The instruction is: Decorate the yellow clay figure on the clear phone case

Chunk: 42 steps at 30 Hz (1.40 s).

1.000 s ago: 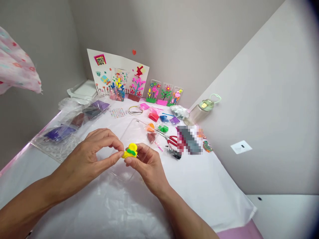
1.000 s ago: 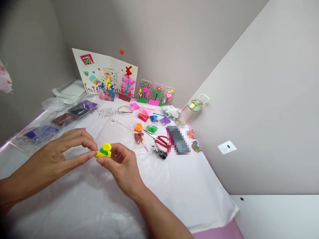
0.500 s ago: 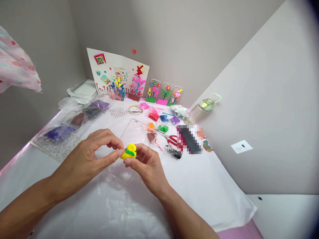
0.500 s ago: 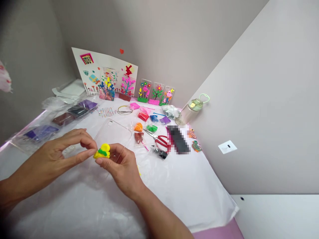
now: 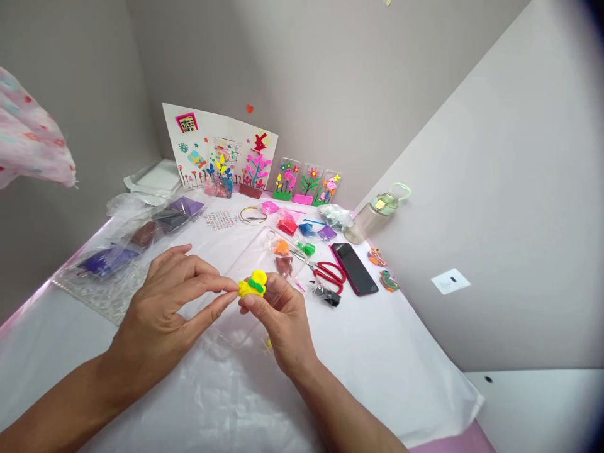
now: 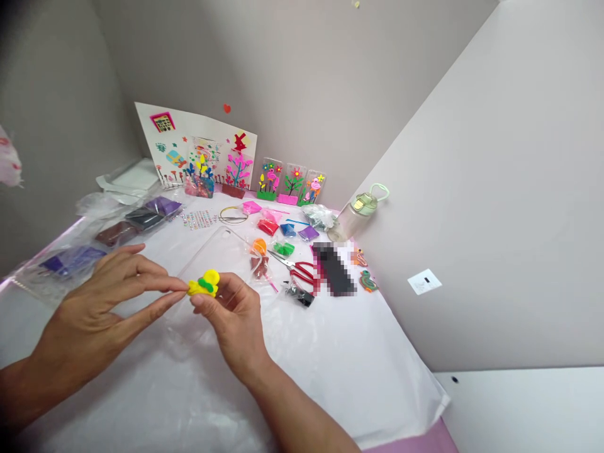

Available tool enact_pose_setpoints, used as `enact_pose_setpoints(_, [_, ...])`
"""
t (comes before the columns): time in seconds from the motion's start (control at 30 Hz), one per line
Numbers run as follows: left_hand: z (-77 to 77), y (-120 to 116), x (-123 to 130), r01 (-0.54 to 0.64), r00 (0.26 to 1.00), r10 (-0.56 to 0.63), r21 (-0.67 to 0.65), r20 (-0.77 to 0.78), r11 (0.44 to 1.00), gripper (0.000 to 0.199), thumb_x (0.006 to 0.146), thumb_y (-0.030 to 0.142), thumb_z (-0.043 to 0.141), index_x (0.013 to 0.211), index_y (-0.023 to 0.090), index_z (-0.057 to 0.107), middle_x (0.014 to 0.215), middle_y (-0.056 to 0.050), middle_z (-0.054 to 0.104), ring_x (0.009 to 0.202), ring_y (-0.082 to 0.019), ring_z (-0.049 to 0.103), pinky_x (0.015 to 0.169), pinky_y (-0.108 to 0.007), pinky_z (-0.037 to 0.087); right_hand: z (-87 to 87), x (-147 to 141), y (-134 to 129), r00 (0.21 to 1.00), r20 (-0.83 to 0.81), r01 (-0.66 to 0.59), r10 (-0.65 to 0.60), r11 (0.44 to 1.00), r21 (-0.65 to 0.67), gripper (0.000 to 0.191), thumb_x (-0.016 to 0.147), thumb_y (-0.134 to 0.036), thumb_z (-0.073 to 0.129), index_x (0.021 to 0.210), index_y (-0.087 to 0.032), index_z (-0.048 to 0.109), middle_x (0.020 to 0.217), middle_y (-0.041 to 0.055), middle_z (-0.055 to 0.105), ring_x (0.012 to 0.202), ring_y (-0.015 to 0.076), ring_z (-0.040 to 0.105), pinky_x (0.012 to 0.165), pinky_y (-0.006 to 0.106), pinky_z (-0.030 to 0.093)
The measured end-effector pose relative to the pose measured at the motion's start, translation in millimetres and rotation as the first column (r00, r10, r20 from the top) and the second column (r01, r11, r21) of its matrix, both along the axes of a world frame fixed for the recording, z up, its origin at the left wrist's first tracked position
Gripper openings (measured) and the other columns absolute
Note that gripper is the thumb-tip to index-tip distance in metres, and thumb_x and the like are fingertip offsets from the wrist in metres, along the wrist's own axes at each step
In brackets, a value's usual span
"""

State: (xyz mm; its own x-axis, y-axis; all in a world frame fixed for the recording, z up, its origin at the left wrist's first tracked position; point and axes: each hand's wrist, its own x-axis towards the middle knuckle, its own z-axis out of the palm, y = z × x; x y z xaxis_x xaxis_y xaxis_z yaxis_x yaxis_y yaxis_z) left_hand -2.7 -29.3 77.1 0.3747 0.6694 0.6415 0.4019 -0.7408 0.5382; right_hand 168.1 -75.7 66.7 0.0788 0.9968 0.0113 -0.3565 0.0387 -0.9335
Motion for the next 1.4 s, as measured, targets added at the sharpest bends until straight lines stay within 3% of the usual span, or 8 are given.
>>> enact_pose_setpoints(0.73, [1.3,-1.2,3.1,-0.002,1.000,0.005,-0.085,0.027,0.996,0.005,0.093,0.033,0.065,0.092,0.033,0.070,0.082,0.004,0.068,0.082,-0.021,0.063,0.113,-0.052,0.035,-0.8,0.2,0.7,1.000,-0.026,0.007,-0.007,1.000,-0.014,0.024,0.072,-0.035,0.089,0.088,-0.023,0.075,0.082,-0.0020,0.071,0.071,0.0130,0.060,0.072,0.028,0.053])
enact_pose_setpoints(1.4, [-7.5,1.5,4.5,0.027,0.999,-0.025,-0.037,0.044,0.999,0.006,0.092,0.025,0.067,0.088,0.030,0.069,0.080,0.005,0.067,0.079,-0.018,0.063,0.115,-0.044,0.032,-6.0,-1.1,2.6,0.998,-0.063,-0.019,0.021,1.000,0.023,0.017,0.077,-0.030,0.085,0.088,-0.022,0.075,0.080,-0.0022,0.070,0.070,0.0114,0.061,0.071,0.025,0.053])
